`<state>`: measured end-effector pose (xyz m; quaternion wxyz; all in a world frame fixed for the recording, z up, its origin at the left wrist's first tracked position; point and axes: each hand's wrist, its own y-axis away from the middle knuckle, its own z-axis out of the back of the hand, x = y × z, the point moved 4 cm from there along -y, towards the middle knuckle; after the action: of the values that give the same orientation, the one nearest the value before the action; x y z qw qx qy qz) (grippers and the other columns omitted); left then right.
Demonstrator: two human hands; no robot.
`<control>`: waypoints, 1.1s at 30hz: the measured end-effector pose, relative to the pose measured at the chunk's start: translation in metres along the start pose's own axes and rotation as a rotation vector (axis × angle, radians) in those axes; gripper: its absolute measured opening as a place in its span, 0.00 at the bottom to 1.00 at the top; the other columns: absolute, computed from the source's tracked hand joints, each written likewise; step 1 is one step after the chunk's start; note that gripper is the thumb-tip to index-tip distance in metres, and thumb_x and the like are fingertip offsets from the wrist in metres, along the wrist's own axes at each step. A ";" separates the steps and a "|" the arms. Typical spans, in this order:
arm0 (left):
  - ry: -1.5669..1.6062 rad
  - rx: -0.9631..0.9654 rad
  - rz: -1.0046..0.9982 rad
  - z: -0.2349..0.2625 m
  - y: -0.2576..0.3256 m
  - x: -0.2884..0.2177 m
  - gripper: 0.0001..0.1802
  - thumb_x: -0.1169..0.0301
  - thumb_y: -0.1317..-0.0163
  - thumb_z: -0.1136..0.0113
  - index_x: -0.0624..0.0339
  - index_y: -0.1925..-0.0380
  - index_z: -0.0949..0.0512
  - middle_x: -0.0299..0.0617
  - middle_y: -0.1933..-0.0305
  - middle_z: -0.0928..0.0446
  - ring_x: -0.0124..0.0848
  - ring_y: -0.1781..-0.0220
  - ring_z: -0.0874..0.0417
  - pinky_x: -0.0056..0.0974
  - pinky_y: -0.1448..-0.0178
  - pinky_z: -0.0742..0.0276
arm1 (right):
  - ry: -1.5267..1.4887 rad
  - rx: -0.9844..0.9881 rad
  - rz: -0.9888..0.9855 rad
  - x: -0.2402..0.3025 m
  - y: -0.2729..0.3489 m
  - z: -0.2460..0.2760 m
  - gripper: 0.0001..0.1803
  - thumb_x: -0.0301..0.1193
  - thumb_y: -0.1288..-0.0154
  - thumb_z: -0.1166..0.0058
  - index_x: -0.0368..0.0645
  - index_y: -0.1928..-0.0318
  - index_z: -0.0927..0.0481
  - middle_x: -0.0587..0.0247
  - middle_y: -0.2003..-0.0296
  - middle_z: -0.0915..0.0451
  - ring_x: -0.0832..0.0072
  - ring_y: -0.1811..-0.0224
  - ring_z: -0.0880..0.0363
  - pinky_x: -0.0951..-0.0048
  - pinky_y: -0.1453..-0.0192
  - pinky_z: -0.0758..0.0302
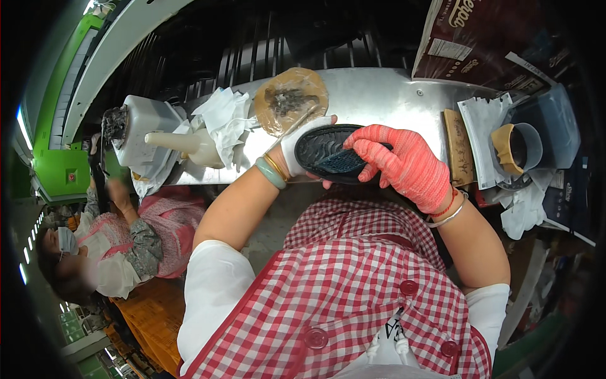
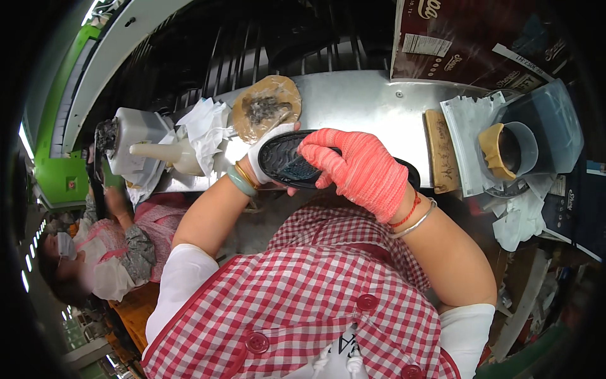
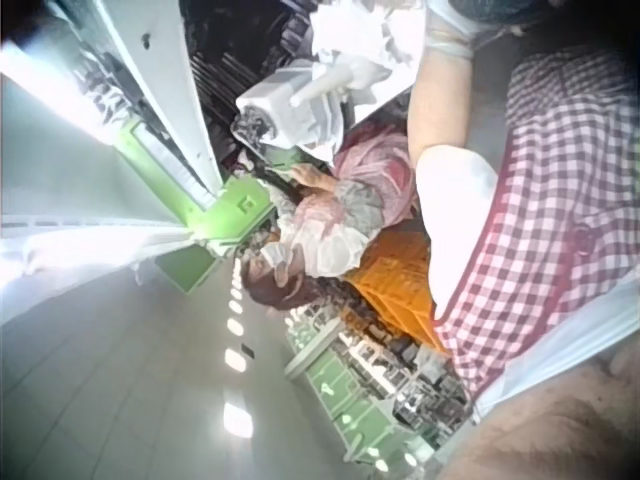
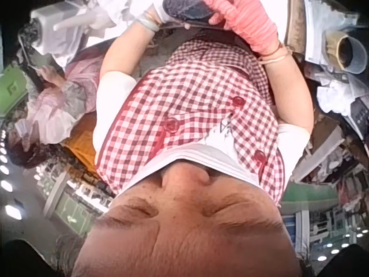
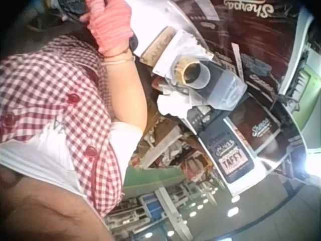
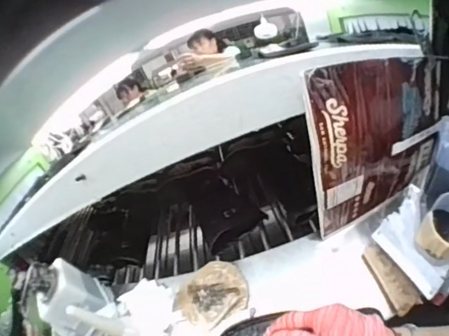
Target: The person scrubs the soles of black slipper-style shoes using a blue sponge. They repeatedly dip the sponge into a small container of dark liquid and wipe the textured bottom of each shoe. After cleaning, the person places the shoes on a green conveyor belt. The task is performed in a repetitive cycle throughout the video.
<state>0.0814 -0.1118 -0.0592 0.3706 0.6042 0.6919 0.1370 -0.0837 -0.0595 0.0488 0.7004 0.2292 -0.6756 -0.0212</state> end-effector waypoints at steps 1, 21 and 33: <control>-0.002 -0.097 -0.005 0.000 -0.001 -0.002 0.29 0.43 0.37 0.57 0.56 0.55 0.25 0.42 0.63 0.19 0.36 0.78 0.20 0.35 0.83 0.27 | 0.010 0.001 -0.002 -0.002 -0.001 0.003 0.16 0.36 0.36 0.50 0.38 0.54 0.22 0.63 0.70 0.21 0.82 0.76 0.24 0.83 0.75 0.29; -0.078 -0.039 0.061 0.012 -0.006 -0.028 0.27 0.51 0.38 0.50 0.67 0.56 0.24 0.50 0.64 0.18 0.39 0.69 0.16 0.40 0.69 0.18 | 0.197 0.006 -0.093 -0.007 0.016 0.059 0.14 0.35 0.36 0.51 0.40 0.57 0.20 0.66 0.68 0.20 0.82 0.73 0.24 0.82 0.70 0.29; 0.372 0.214 -0.025 -0.006 0.008 0.009 0.36 0.46 0.39 0.54 0.67 0.43 0.34 0.59 0.51 0.25 0.57 0.60 0.19 0.67 0.72 0.24 | -0.103 -0.367 0.041 -0.027 0.082 0.115 0.16 0.39 0.33 0.52 0.38 0.57 0.22 0.67 0.77 0.22 0.84 0.79 0.24 0.86 0.77 0.33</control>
<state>0.0835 -0.1003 -0.0534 0.1721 0.5958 0.7664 0.1674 -0.2193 -0.0109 0.0497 0.6954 0.0824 -0.6996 -0.1418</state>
